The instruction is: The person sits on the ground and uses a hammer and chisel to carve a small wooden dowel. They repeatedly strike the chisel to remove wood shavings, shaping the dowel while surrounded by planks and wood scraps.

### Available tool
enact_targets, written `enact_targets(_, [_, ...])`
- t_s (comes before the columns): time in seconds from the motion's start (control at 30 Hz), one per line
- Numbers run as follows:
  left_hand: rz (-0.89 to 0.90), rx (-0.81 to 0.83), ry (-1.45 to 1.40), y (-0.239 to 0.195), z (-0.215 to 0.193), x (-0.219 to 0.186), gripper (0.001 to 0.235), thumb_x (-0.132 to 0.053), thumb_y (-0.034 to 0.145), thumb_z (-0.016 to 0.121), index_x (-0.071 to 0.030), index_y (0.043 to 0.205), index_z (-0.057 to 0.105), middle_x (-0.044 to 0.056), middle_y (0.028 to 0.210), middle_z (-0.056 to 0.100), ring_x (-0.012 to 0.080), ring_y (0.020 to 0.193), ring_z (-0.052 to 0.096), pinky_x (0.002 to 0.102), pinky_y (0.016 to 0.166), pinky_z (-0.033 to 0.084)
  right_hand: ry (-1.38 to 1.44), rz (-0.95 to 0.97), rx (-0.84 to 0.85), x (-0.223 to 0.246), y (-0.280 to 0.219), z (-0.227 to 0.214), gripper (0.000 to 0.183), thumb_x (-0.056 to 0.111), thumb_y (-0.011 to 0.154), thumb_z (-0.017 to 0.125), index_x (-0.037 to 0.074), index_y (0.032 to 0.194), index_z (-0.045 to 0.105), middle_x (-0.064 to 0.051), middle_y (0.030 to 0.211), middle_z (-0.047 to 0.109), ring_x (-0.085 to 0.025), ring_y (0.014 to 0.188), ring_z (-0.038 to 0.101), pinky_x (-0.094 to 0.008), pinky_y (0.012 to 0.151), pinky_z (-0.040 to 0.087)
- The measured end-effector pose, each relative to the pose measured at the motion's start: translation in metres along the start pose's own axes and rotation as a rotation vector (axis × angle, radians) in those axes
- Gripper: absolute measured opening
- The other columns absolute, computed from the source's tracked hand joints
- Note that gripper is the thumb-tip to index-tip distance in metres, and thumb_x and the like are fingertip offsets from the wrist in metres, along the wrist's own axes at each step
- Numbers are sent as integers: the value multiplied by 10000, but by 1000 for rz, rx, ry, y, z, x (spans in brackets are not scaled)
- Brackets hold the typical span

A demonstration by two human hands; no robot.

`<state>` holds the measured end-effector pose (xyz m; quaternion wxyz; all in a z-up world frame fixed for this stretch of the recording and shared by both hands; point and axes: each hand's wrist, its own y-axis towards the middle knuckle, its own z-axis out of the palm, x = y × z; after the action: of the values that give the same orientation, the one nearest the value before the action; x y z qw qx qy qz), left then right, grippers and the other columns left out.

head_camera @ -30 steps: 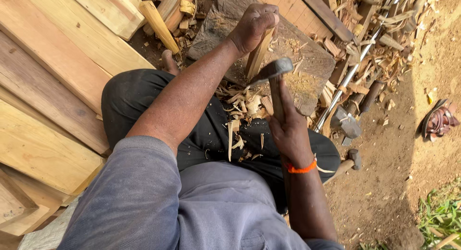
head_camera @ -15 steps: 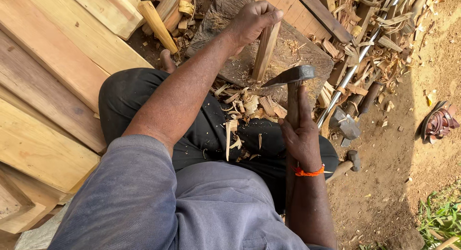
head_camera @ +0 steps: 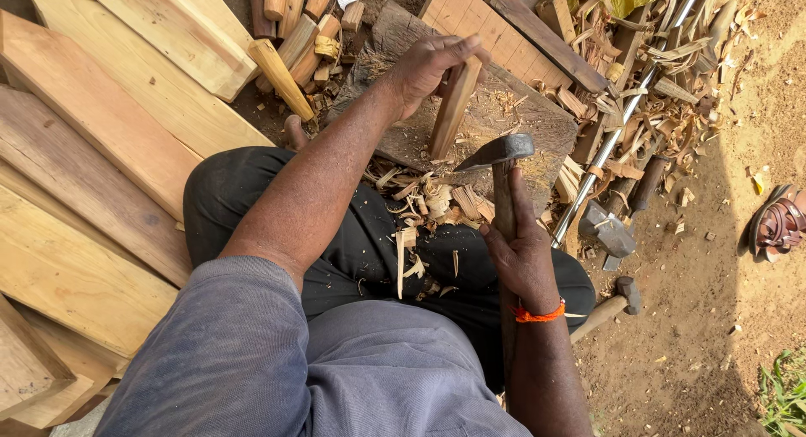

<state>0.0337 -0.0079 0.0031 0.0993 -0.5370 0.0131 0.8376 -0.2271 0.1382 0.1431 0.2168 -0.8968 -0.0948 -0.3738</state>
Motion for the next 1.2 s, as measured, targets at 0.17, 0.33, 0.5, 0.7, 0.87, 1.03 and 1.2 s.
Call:
enact_targets(0.17, [-121,48,-211,-8,2,-7,881,-781,860,462,-50,1316,647,144,1011,758,222,956,768,472,939,630,-8,-134,-8,1,0,-2,910,-14,887,706,166,1643,234,-182,1604,467,-273,1429,507,-395,1101,479])
enact_targets(0.33, [-59,39,-247,-10,7,-8,897,-814,870,443,-38,1263,661,115,885,715,161,836,732,388,826,638,8,-109,-3,1,1,-2,884,-3,901,704,168,1642,252,-166,1587,498,-262,1414,532,-383,1095,488])
enact_targets(0.5, [48,-53,-295,-8,7,-6,667,-753,919,501,-110,1055,618,49,804,641,125,718,663,346,664,620,20,-73,6,1,1,-2,875,14,911,702,173,1642,248,-155,1600,500,-246,1391,558,-368,1072,506])
enact_targets(0.7, [136,-3,-152,-6,7,-7,537,-667,959,591,-130,959,599,22,812,639,124,760,683,360,715,652,-22,-179,22,1,1,2,906,-31,895,709,162,1651,249,-182,1609,471,-294,1434,517,-401,1118,472])
enact_targets(0.87, [223,-4,22,-6,8,-9,628,-734,931,619,-107,963,630,39,813,658,138,806,718,390,794,667,-49,-106,55,1,2,5,916,0,890,718,185,1641,228,-180,1591,483,-292,1405,539,-413,1087,508])
enact_targets(1.03, [96,-88,-139,-8,6,-9,734,-825,830,498,-148,1016,710,16,794,687,109,782,729,364,747,667,-25,-94,50,0,0,5,899,-4,903,705,198,1643,234,-170,1598,485,-299,1409,550,-424,1087,514])
enact_targets(1.2, [136,-39,-132,-12,6,-9,659,-772,889,572,-114,894,606,53,761,604,164,682,656,405,665,648,-55,-156,52,5,1,6,925,-37,886,712,183,1641,225,-199,1622,423,-323,1451,469,-430,1106,482])
